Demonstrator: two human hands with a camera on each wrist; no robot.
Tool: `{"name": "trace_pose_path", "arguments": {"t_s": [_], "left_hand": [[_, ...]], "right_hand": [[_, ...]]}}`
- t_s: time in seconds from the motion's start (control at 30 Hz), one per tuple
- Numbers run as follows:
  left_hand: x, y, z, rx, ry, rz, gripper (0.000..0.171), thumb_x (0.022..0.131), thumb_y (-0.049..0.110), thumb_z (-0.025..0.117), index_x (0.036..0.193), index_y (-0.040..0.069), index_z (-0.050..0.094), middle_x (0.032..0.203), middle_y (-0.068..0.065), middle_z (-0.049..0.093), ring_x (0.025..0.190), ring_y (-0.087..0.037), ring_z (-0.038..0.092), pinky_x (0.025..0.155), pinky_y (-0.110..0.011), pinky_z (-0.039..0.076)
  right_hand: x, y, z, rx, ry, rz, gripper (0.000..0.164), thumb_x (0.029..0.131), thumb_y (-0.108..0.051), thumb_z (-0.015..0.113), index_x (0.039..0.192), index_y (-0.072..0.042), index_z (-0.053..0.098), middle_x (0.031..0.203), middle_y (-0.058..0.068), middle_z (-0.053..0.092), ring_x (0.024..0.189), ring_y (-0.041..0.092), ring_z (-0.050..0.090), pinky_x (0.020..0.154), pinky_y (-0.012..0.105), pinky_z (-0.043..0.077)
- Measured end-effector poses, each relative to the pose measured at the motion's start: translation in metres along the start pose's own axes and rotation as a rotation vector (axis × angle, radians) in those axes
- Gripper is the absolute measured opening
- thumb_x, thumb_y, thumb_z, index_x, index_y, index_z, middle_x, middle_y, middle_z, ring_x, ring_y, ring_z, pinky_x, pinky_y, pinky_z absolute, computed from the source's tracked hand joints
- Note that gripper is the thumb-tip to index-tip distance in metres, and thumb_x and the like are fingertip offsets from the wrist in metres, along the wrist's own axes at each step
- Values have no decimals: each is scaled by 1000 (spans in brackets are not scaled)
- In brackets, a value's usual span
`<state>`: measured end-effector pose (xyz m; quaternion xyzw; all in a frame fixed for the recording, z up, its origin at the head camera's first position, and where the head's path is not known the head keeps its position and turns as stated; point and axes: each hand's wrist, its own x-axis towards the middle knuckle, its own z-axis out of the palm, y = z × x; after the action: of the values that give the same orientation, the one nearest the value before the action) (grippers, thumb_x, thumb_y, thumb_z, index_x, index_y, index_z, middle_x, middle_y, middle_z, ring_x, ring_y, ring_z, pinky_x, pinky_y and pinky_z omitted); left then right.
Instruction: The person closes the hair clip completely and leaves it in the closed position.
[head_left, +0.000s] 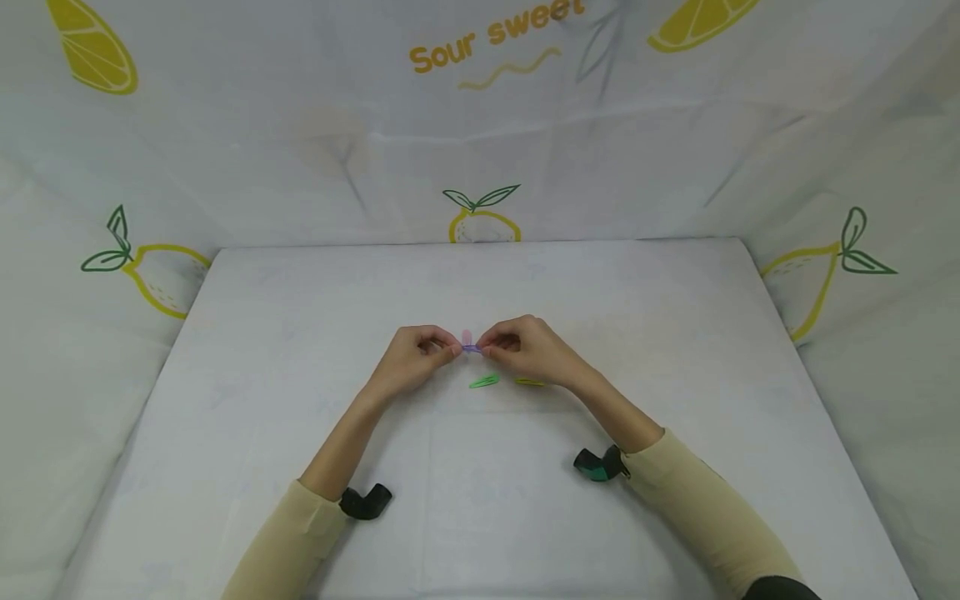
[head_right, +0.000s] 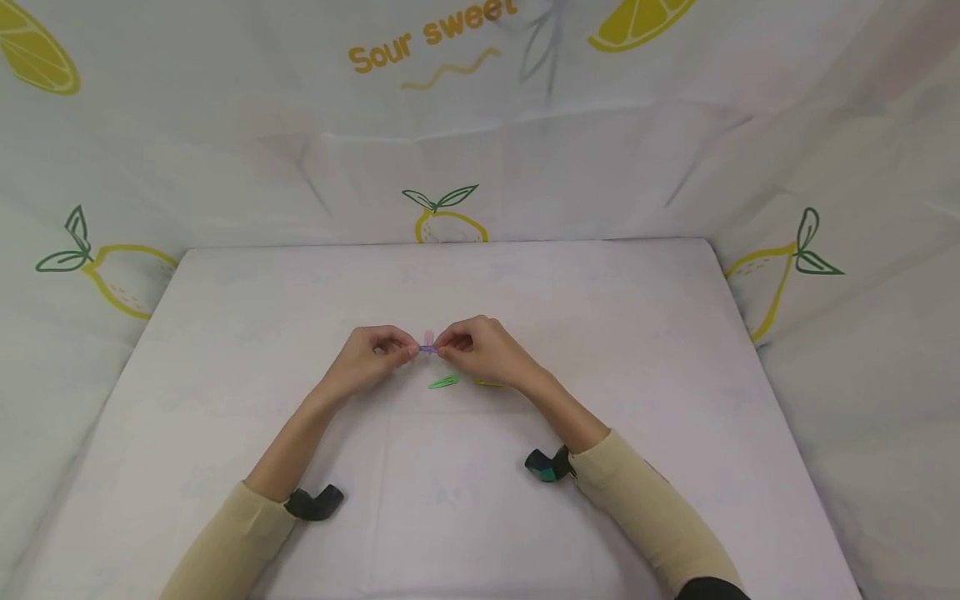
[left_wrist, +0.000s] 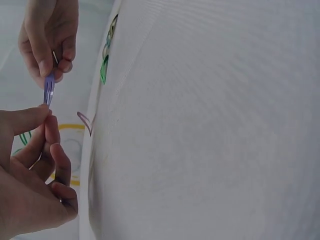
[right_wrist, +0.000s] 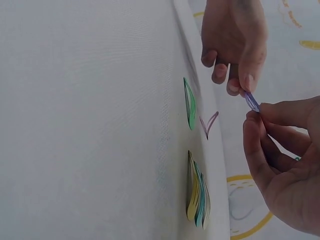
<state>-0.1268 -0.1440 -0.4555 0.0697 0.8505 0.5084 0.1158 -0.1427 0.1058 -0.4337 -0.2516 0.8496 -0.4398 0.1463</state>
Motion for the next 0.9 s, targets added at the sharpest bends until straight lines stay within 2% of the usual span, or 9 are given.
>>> {"name": "trace_pose_path", "arguments": {"t_s": [0.17, 0.33, 0.47, 0.6, 0.9], "left_hand": [[-1, 3, 0, -5, -7, 56, 13, 99, 22, 79, 103, 10, 81, 92, -4, 73, 79, -16, 57, 68, -24, 45], [-1, 2, -1, -16, -46, 138, 13, 102, 18, 77, 104, 6, 79, 99, -13, 77, 84, -18, 60, 75, -25, 47], [-2, 2, -2, -17, -74, 172, 13, 103, 17, 75, 107, 5, 78, 102, -15, 78, 87, -19, 62, 79, -27, 48], [-2, 3, -1, -12, -82, 179, 13, 104, 18, 74, 108, 6, 78, 105, -13, 79, 87, -19, 63, 81, -28, 48], [-3, 1, 0, -37, -54, 138, 17, 102, 20, 76, 108, 4, 80, 99, -17, 78, 79, -17, 62, 72, -24, 46]], "right_hand": [[-1, -1, 0, 19, 22, -10, 15, 104, -9, 70, 113, -3, 81, 110, 11, 82, 94, 19, 70, 87, 29, 58], [-1, -1, 0, 35, 28, -37, 14, 105, -7, 69, 112, -2, 79, 111, 13, 81, 97, 20, 70, 90, 30, 58], [-1, -1, 0, 34, 28, -55, 13, 105, -5, 68, 111, -2, 79, 109, 14, 80, 98, 21, 69, 92, 32, 58], [-1, -2, 0, 30, 32, -55, 12, 105, -4, 67, 109, -2, 79, 108, 12, 79, 97, 21, 69, 91, 33, 57], [0, -1, 1, 60, 24, -19, 12, 105, -6, 68, 109, -1, 78, 111, 16, 80, 98, 22, 70, 93, 36, 59]]}}
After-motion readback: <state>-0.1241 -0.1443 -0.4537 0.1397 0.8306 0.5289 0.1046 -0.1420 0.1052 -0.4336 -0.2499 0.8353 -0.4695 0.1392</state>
